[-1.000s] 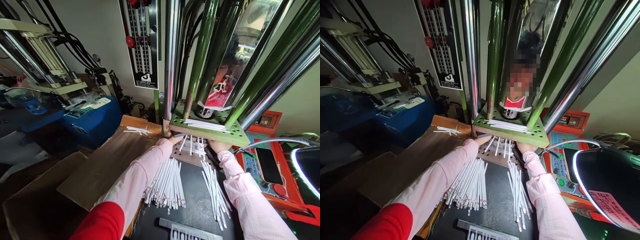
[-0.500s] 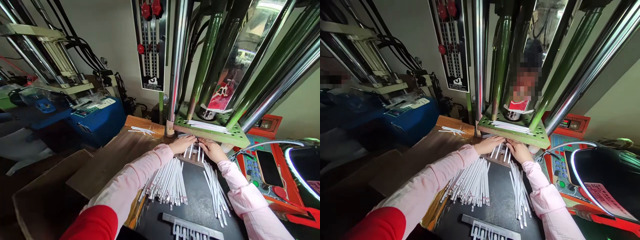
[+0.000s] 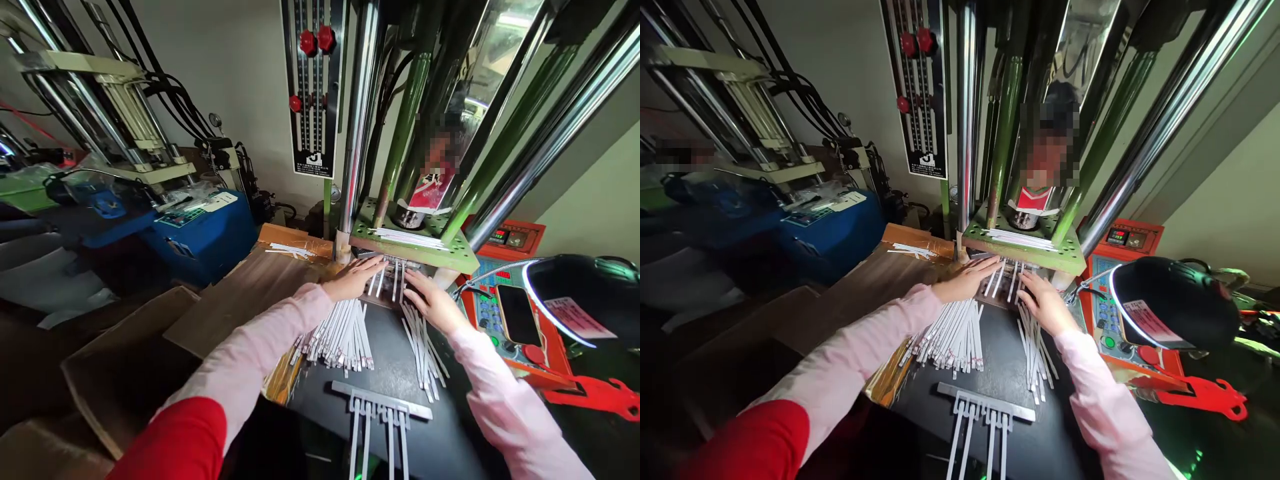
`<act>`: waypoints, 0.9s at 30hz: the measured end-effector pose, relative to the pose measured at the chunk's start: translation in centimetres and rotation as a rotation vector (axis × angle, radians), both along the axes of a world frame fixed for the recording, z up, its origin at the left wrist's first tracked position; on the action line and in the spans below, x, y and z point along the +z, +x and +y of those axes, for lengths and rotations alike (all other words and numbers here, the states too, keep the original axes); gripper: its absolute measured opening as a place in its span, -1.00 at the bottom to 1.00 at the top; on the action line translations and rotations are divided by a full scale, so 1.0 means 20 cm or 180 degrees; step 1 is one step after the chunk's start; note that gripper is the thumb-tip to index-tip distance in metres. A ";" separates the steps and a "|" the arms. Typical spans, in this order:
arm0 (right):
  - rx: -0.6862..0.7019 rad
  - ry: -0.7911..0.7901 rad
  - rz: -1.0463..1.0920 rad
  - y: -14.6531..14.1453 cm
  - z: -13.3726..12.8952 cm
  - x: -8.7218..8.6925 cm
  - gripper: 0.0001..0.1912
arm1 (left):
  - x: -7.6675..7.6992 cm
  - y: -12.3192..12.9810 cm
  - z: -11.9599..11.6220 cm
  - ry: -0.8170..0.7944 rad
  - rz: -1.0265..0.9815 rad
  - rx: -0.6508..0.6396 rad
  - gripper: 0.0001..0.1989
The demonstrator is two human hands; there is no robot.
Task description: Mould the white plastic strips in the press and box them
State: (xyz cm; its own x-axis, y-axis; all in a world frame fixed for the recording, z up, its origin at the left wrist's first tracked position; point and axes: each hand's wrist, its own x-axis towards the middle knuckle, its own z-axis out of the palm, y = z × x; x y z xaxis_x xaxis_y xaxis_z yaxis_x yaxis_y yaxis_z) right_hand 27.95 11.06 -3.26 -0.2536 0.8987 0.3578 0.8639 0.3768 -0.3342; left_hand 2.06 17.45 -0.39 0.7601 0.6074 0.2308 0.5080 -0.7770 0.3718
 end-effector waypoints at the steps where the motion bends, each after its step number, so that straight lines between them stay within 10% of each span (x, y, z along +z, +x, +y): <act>1: 0.0063 -0.0005 0.0098 0.04 -0.15 0.00 -0.46 | 0.02 -0.09 -0.11 0.0096 -0.0055 -0.0074 -0.23; 6: -0.0188 -0.0216 0.0066 0.24 -0.98 -0.20 -0.28 | -0.01 -0.62 -0.74 -0.0118 0.0234 0.0139 -0.17; 10: -0.0417 0.0030 -0.0413 0.22 -1.38 -0.42 -0.11 | -0.18 -0.78 -1.06 0.0016 0.0701 0.0684 0.09; 15: -0.0868 0.0008 -0.0994 0.06 -1.45 -0.44 -0.24 | -0.35 -0.69 -1.16 0.0487 0.0988 0.1454 -0.07; 27: -0.1111 0.0121 -0.1059 -0.01 -1.44 -0.38 -0.22 | -0.39 -0.67 -1.14 0.0838 0.0899 0.1599 -0.07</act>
State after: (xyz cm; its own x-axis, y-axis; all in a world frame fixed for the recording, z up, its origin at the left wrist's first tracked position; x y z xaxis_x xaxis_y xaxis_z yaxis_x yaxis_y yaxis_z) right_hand 27.74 -17.82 -10.84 -0.0455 0.9384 0.3426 0.9986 0.0520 -0.0100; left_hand -11.29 -5.44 -8.25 0.4505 0.8561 0.2532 0.8851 -0.4655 -0.0009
